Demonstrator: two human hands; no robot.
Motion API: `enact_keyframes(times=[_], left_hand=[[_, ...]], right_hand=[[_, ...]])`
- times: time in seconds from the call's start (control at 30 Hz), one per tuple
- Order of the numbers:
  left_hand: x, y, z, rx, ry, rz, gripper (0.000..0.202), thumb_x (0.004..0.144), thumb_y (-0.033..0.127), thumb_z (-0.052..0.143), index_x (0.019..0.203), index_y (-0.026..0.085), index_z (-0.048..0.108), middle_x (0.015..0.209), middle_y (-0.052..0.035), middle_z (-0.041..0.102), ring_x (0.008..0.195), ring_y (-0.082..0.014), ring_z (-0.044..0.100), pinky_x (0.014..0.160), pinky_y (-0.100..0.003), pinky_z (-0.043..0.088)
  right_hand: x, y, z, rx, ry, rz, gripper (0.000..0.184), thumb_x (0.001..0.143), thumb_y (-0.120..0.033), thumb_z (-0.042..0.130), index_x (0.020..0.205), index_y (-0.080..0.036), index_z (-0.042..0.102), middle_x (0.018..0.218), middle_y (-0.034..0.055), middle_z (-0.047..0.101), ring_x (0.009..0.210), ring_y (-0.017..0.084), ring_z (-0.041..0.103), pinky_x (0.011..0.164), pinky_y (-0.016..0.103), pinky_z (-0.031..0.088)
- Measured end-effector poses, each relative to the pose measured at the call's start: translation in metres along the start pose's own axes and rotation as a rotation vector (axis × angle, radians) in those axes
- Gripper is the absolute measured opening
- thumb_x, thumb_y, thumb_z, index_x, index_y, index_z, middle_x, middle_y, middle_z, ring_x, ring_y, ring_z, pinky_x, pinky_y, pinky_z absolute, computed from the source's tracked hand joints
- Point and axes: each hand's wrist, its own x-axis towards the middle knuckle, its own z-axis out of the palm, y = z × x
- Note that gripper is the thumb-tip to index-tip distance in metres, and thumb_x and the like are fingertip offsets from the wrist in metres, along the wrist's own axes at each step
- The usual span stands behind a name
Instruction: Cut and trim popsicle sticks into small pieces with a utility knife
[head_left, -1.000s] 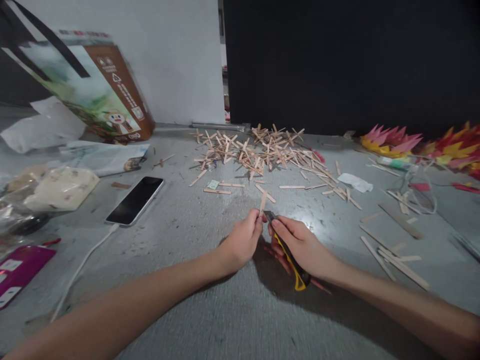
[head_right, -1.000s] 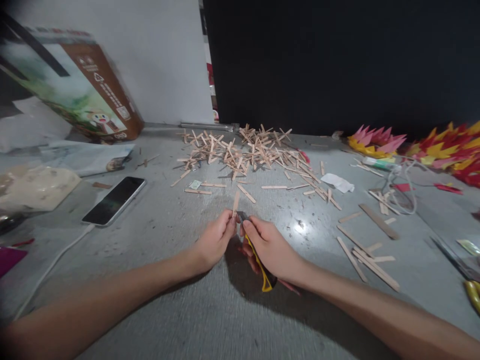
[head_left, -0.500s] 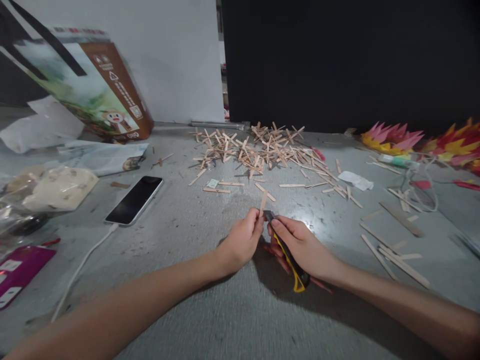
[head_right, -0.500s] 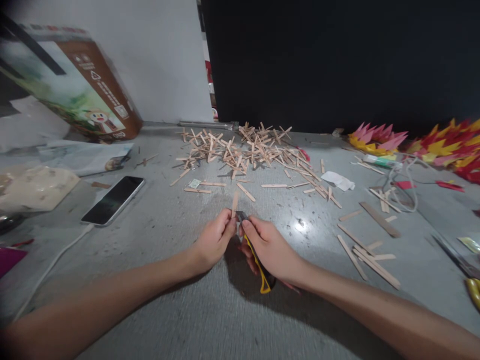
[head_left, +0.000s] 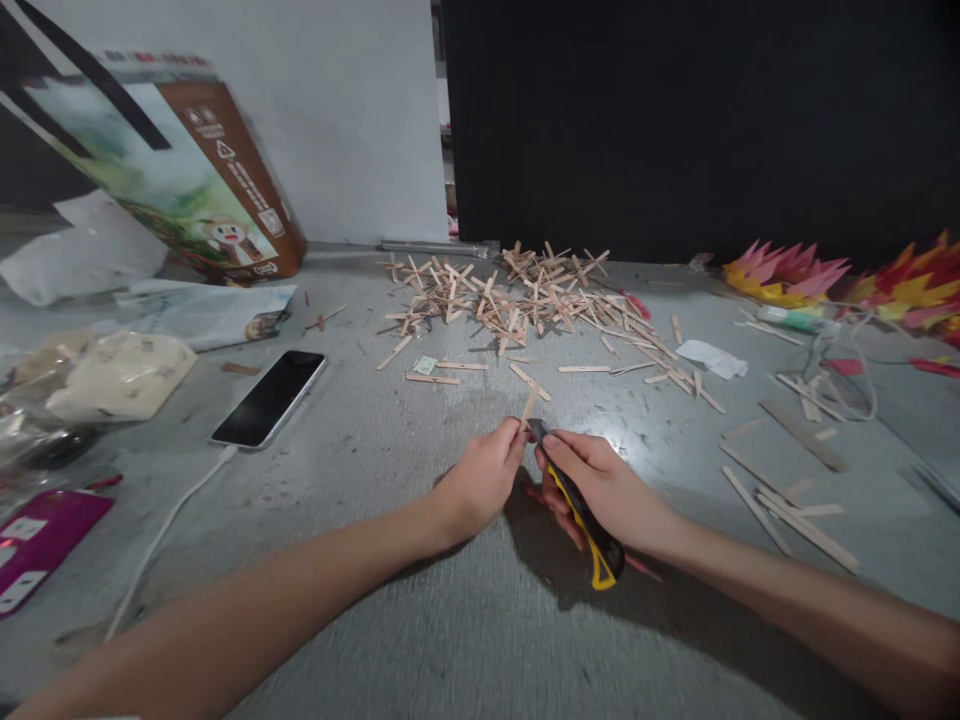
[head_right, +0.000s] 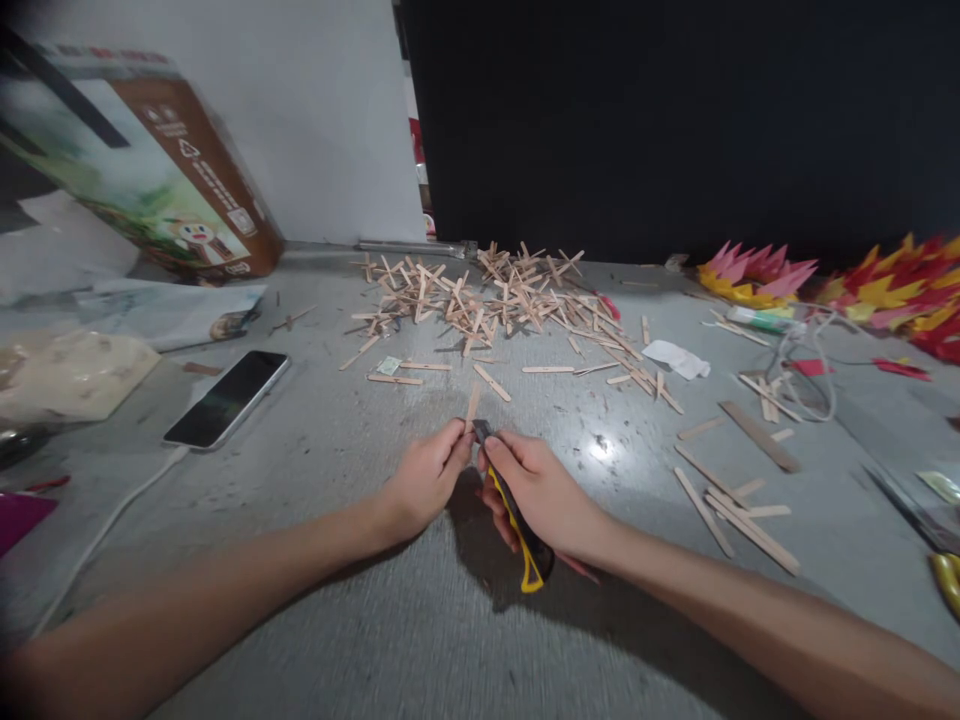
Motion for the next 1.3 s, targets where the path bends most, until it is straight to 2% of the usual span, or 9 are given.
enact_keyframes(times=[0.23,0.47,0.73,1.03,1.3], left_hand=[[0.000,-0.002,0.001,0.014,-0.003,-0.016,0.028,0.110,0.040,0.036,0.090,0.024,0.049,0.076,0.0012,0.059,0.068,-0.0163,0.055,0.069,-0.029,0.041],[-0.003,-0.004,0.001,-0.022,-0.021,0.003,0.032,0.111,0.042,0.033,0.094,0.023,0.053,0.083,-0.0010,0.065,0.073,-0.0166,0.058,0.071,-0.029,0.044],[-0.001,-0.006,0.002,0.019,-0.041,0.043,0.034,0.111,0.042,0.032,0.091,0.023,0.052,0.082,-0.0008,0.064,0.072,-0.0163,0.057,0.073,-0.030,0.044],[0.002,-0.010,0.005,0.028,-0.036,0.040,0.034,0.112,0.041,0.029,0.088,0.024,0.046,0.073,0.0023,0.056,0.063,-0.0151,0.052,0.067,-0.029,0.040],[0.003,-0.010,0.006,0.044,-0.033,0.017,0.034,0.112,0.042,0.031,0.087,0.024,0.046,0.073,0.0025,0.056,0.063,-0.0151,0.052,0.066,-0.029,0.039]], right_hand=[[0.001,0.000,0.000,0.010,0.008,-0.004,0.042,0.101,-0.065,0.054,0.090,-0.024,0.050,0.057,-0.0087,0.051,0.035,0.010,0.050,0.032,0.021,0.043],[-0.002,0.003,0.003,0.031,-0.001,0.026,0.045,0.099,-0.068,0.054,0.091,-0.024,0.049,0.057,-0.0079,0.055,0.035,0.013,0.054,0.032,0.023,0.045],[-0.003,0.003,0.006,0.122,-0.018,0.050,0.045,0.097,-0.069,0.055,0.092,-0.025,0.047,0.057,-0.0091,0.057,0.035,0.013,0.055,0.033,0.024,0.050],[0.003,0.004,0.013,0.205,-0.032,0.070,0.047,0.094,-0.072,0.055,0.095,-0.027,0.043,0.055,-0.0100,0.057,0.034,0.015,0.056,0.034,0.028,0.052],[0.003,0.006,0.014,0.224,-0.026,0.045,0.047,0.093,-0.071,0.057,0.092,-0.026,0.043,0.055,-0.0085,0.058,0.036,0.016,0.058,0.034,0.028,0.053]])
